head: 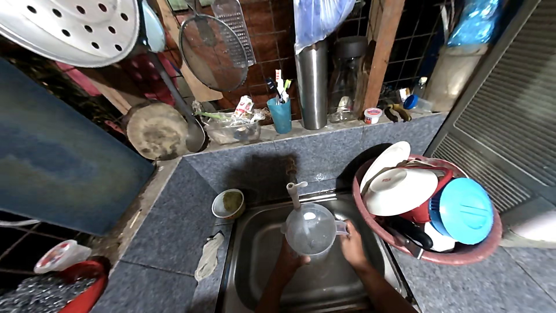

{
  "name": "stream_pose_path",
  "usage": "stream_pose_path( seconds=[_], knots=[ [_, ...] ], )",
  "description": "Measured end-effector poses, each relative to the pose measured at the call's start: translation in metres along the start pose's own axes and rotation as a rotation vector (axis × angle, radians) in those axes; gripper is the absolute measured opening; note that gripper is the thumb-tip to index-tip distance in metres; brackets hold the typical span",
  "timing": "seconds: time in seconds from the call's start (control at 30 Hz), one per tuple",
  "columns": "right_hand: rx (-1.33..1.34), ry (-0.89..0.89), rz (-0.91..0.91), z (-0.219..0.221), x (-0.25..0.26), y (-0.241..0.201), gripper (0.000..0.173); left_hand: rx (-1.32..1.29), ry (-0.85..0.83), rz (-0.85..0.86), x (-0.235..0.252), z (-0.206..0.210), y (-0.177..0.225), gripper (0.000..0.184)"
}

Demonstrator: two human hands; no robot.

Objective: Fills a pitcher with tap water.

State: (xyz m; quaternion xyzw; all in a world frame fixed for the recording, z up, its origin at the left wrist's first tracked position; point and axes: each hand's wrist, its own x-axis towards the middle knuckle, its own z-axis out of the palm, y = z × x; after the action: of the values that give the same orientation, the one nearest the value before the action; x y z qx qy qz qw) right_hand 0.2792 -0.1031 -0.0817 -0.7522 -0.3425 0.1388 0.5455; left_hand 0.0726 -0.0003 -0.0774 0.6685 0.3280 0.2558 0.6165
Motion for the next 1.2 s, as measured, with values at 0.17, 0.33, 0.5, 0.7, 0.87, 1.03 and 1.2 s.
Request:
stream_pose_path(
  seconds=[0.17, 0.33, 0.5, 0.7, 0.87, 1.03, 1.2],
  knots=[
    [0.001, -0.021, 0.041, -0.0015, -0.0005, -0.0027, 0.027, -0.003, 0.002, 0.02, 0.0027, -0.0001, -0.0066, 0.136],
    [-0.008, -0.016, 0.034, -0.001, 0.0, -0.0024, 0.025, -0.005, 0.004, 0.013, 0.0017, 0.0, -0.0034, 0.137],
    [-0.011, -0.022, 0.046, -0.0016, -0.0001, -0.0042, 0.024, -0.033, 0.003, 0.025, 0.0013, 0.0008, -0.0028, 0.141],
    [0.003, -0.015, 0.04, -0.001, -0.0003, -0.0031, 0.024, -0.022, 0.004, -0.018, -0.0006, 0.0005, -0.0014, 0.139],
    [0.004, -0.016, 0.051, -0.0002, 0.0002, -0.0004, 0.025, -0.022, -0.002, -0.016, 0.0004, 0.0004, -0.0022, 0.136],
    [-0.002, -0.011, 0.052, 0.0006, 0.0003, -0.0008, 0.025, -0.049, -0.003, 0.006, 0.0004, 0.0005, -0.0038, 0.135],
    [-0.02, -0.011, 0.053, 0.0005, 0.0003, -0.0008, 0.026, -0.014, 0.007, -0.006, 0.0004, -0.0007, -0.0026, 0.136]
  ],
)
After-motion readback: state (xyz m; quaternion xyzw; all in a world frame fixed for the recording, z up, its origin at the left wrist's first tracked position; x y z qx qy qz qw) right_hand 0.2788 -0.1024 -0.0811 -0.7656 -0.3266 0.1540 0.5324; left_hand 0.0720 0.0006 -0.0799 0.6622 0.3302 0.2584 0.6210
